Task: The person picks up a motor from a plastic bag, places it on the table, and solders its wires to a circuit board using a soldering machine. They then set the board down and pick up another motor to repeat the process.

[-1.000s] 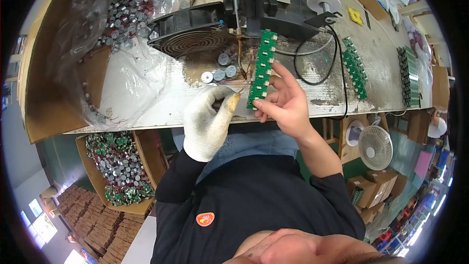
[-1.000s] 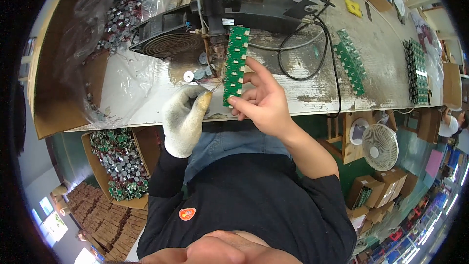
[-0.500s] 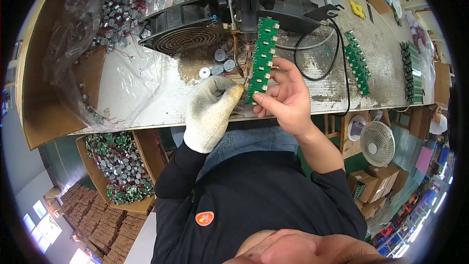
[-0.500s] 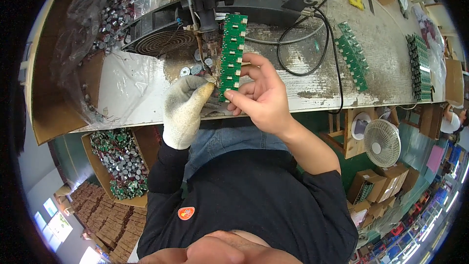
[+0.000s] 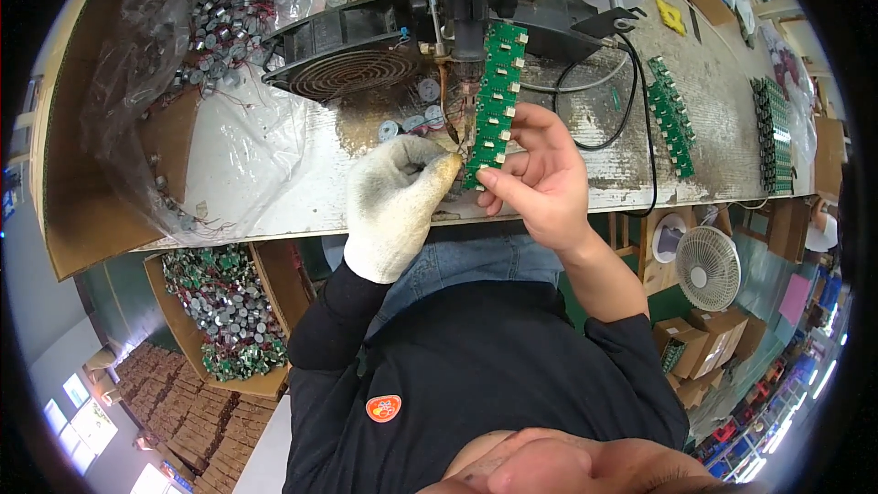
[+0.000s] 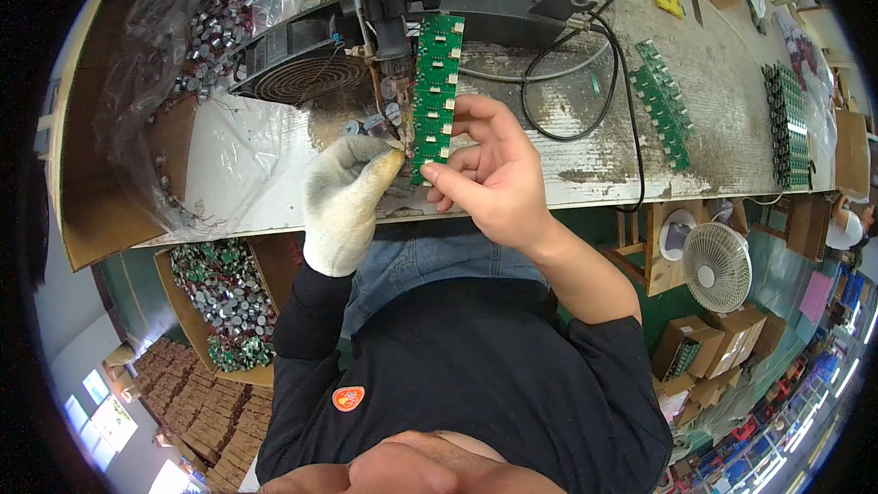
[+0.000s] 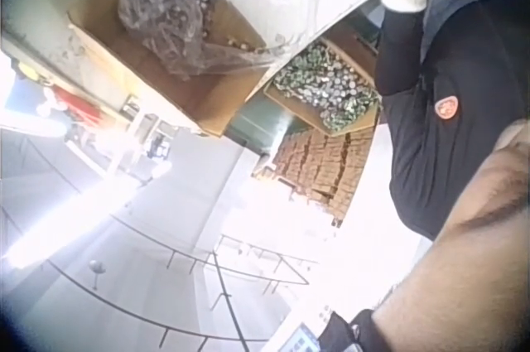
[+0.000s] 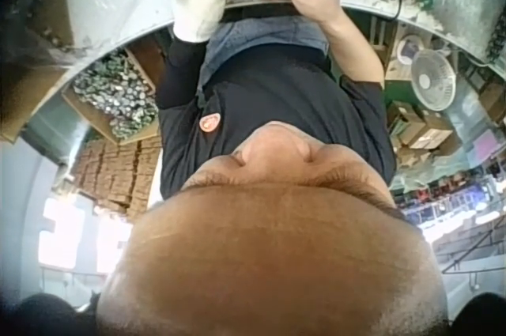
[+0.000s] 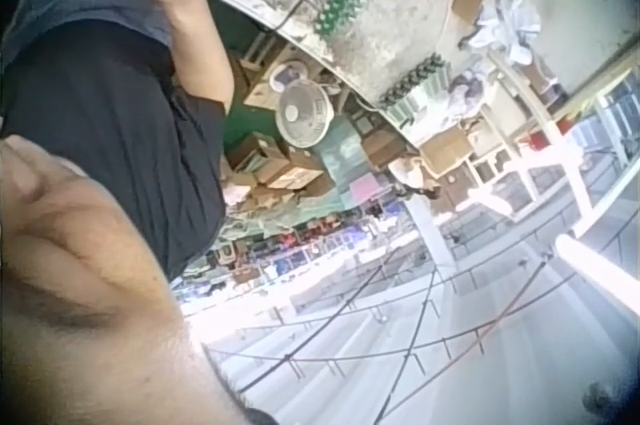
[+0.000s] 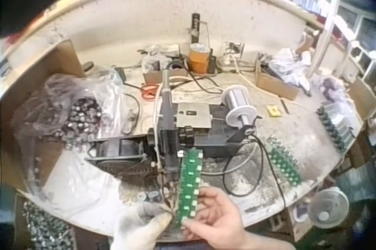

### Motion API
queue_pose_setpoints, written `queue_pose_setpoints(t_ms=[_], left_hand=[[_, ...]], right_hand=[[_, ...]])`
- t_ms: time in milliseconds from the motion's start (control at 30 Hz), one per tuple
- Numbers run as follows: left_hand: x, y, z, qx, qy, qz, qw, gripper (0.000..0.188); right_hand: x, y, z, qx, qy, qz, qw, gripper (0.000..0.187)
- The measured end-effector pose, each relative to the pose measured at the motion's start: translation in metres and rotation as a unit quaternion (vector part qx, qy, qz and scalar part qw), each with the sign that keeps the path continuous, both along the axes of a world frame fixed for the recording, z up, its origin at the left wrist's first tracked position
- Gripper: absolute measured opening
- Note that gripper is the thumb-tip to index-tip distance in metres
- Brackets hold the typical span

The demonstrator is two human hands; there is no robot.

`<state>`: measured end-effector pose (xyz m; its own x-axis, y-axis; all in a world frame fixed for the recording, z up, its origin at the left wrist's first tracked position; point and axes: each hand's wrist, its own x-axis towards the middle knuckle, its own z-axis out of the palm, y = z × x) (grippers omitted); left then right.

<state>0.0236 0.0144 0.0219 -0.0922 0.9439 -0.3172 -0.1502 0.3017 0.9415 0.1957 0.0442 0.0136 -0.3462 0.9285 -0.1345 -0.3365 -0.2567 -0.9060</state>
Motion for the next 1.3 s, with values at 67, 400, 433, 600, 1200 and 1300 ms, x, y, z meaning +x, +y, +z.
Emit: queue_pose_setpoints(t_ms=[67, 400, 433, 600, 1200, 1300], left_hand=[[0.0, -0.001, -0.002, 0.002, -0.002, 0.003, 1.0, 0.016], [-0.002, -0.006, -0.008, -0.021, -0.019, 0.001, 1.0, 0.018], [-0.002, -0.006, -0.008, -0.019, -0.024, 0.0, 1.0, 0.018], [-0.003, -0.007, -0.011, -0.01, -0.024, 0.001, 1.0, 0.018], [0.0, -0.003, -0.012, -0.003, -0.007, -0.02, 1.0, 0.015], [-0.002, -0.003, -0.012, 0.002, 0.02, -0.031, 0.999, 0.015]], right_hand=[[0.0, -0.002, -0.004, -0.002, -0.002, -0.002, 1.0, 0.055], [0.0, -0.006, -0.007, -0.012, -0.009, 0.001, 1.0, 0.055], [0.0, -0.006, -0.008, -0.011, -0.009, 0.0, 1.0, 0.055], [0.0, -0.006, -0.008, -0.008, 0.002, 0.004, 1.0, 0.055], [0.002, -0.009, -0.011, -0.003, -0.005, -0.009, 1.0, 0.056], [0.001, -0.01, -0.01, -0.007, -0.005, -0.015, 1.0, 0.056]])
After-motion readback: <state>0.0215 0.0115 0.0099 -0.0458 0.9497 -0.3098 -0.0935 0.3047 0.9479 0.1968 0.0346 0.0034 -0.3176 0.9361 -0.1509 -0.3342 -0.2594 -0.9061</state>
